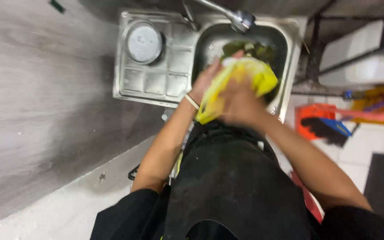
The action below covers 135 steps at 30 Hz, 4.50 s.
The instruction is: Scrubbing a yellow bag in a sink with a sponge to clean it.
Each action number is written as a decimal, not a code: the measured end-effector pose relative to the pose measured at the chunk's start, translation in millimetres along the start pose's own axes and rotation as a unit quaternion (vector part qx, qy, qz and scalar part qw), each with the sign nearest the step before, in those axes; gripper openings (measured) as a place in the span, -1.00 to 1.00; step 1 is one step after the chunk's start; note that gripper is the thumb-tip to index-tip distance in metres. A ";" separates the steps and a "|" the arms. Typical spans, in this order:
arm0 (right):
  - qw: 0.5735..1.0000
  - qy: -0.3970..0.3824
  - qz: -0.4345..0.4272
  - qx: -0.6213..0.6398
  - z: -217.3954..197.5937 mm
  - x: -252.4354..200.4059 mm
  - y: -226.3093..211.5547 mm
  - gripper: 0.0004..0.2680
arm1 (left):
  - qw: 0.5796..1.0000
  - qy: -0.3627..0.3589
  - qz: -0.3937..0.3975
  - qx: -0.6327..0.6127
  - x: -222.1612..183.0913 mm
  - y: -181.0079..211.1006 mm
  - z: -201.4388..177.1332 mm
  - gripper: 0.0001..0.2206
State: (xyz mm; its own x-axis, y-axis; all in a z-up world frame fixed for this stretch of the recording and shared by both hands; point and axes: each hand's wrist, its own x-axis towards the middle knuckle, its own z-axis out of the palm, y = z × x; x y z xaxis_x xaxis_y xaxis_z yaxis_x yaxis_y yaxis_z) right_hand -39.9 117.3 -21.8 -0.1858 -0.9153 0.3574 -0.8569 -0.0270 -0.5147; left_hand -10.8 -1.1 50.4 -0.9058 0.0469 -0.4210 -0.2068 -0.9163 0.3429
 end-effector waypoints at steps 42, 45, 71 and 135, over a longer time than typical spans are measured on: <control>0.988 0.068 -0.106 -0.084 -47.0 12.6 7.9 -0.83 | 0.923 0.152 0.081 0.345 8.9 -15.0 -30.9 -0.71; 0.987 0.148 -0.013 -0.064 -41.2 13.5 14.6 -0.70 | 0.897 0.141 0.122 0.401 -1.1 -12.2 -20.9 -0.67; 0.980 0.148 0.094 0.095 -83.1 -21.6 62.7 -0.74 | 0.892 0.070 0.080 0.439 5.8 -4.4 -43.2 -0.46; 0.980 0.115 0.158 0.039 -5.4 -58.1 59.2 -0.75 | 0.711 -0.001 -0.038 0.702 -45.6 -39.3 -57.9 -0.21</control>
State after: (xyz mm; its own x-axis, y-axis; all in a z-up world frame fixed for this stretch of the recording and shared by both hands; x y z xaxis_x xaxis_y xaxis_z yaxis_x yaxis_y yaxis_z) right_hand -82.5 171.1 -68.9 -0.5466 -0.7688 0.3321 -0.7015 0.2037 -0.6830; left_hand 60.1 9.8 7.5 -0.8720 0.0764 -0.4835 -0.4203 0.3893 0.8196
